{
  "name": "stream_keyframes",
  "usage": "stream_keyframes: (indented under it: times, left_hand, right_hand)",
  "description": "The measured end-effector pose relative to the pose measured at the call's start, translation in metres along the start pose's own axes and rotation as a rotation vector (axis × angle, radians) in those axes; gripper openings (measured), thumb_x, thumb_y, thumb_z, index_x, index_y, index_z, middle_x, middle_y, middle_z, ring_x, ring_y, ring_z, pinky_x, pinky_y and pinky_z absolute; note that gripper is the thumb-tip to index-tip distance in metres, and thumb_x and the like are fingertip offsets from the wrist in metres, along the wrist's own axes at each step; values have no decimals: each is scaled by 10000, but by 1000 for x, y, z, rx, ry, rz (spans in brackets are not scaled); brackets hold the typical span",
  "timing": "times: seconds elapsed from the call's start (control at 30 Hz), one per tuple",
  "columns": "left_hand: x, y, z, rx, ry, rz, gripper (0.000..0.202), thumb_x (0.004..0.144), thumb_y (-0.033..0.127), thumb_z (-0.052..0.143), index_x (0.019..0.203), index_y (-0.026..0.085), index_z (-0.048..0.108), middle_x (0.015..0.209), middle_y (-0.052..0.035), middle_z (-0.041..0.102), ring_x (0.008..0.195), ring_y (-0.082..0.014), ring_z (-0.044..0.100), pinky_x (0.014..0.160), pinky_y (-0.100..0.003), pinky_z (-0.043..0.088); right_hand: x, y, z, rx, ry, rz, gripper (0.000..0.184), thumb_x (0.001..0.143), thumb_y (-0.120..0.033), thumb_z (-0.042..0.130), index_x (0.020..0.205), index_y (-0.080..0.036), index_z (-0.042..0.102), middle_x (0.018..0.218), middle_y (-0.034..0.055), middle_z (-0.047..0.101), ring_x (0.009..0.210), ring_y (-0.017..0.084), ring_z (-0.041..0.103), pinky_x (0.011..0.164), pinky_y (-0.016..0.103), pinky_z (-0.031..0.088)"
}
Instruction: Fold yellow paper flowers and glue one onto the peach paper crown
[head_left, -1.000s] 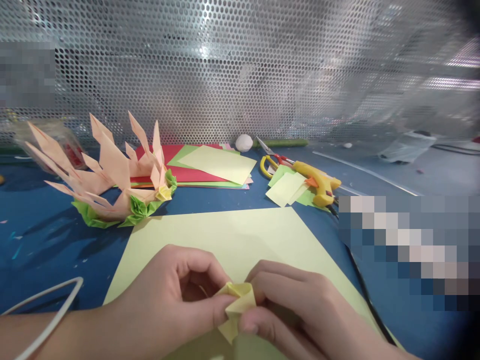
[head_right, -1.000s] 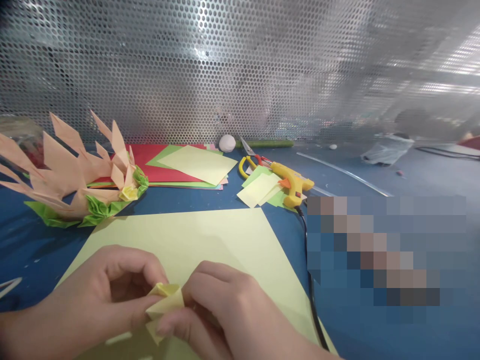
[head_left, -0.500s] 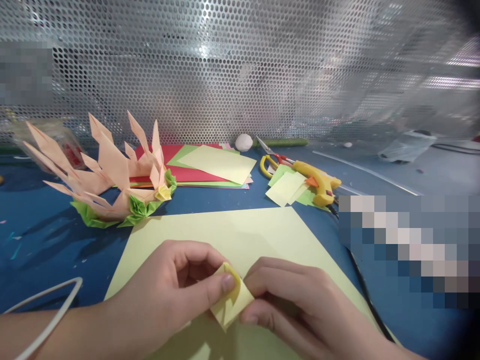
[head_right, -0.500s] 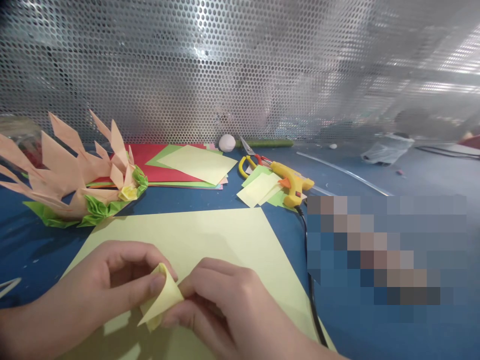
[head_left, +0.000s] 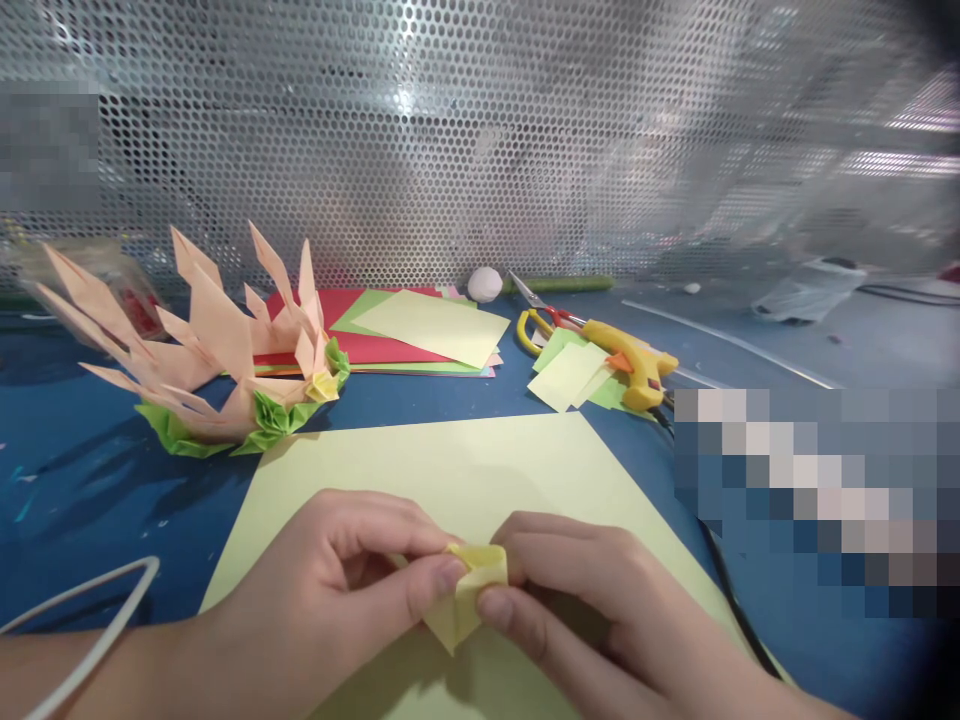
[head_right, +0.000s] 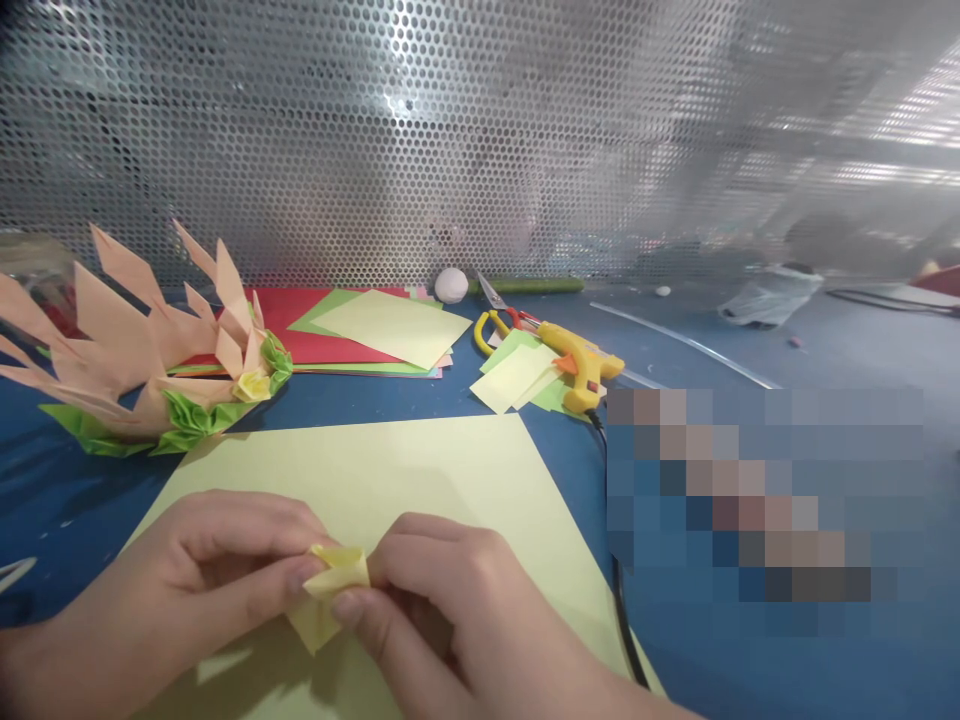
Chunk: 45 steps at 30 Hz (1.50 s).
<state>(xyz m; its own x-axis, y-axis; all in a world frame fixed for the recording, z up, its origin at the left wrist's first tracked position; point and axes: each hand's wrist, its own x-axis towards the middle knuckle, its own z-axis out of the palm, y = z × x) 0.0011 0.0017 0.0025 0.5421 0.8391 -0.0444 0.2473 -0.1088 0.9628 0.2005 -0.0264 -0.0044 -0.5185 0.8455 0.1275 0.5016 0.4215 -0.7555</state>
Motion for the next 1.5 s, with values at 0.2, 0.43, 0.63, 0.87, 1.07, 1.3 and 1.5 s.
stream_keyframes:
  times: [0.2,0.43,0.63,0.87,1.07,1.3,1.5]
  left_hand:
    - [-1,-3,-2,44,-27,25,265,880,313,592,714,183,753,659,14,621,621,-122,571,568,-188,440]
    - [-3,0,-5,88,-74,24,286,868,353,621,684,178,752,628,16,636,593,-133,568,576,-205,444]
    - [-2,5,0,94,-58,15,174,838,284,673,727,220,792,684,19,692,636,-125,603,601,-192,453]
    - [-3,4,1,86,-29,-19,166,816,270,672,676,208,736,678,24,649,646,-125,574,606,-203,438]
    - [-2,1,6,-154,-34,-215,155,802,309,693,743,204,594,623,77,489,606,-111,454,548,-192,368]
    - [2,2,4,-188,2,-119,236,802,259,683,601,183,586,686,50,538,667,-116,493,626,-207,405]
    - [6,-2,2,-223,75,-101,133,778,251,694,665,199,741,741,18,615,681,-124,558,609,-206,435]
  right_hand:
    - [3,-2,0,12,32,44,319,931,-257,459,616,-205,454,595,-25,475,544,113,499,504,193,401]
    - [1,-6,0,-9,65,91,337,929,-259,469,598,-205,435,565,-48,434,520,95,442,481,186,352]
    - [0,-8,-1,10,37,16,301,884,-179,458,602,-216,359,583,-39,418,524,97,459,499,190,366]
    - [4,-11,-3,1,-11,-1,310,856,-160,434,610,-232,261,580,-27,415,515,106,432,475,206,341]
    - [5,-7,-1,210,43,185,222,899,-300,498,695,-213,484,622,-29,494,555,112,445,493,200,366]
    - [5,-6,1,320,111,227,218,870,-361,578,731,-199,534,641,-23,522,567,114,461,509,213,386]
    - [6,-7,1,192,114,219,110,814,-236,612,736,-202,542,679,-12,590,628,129,534,575,207,445]
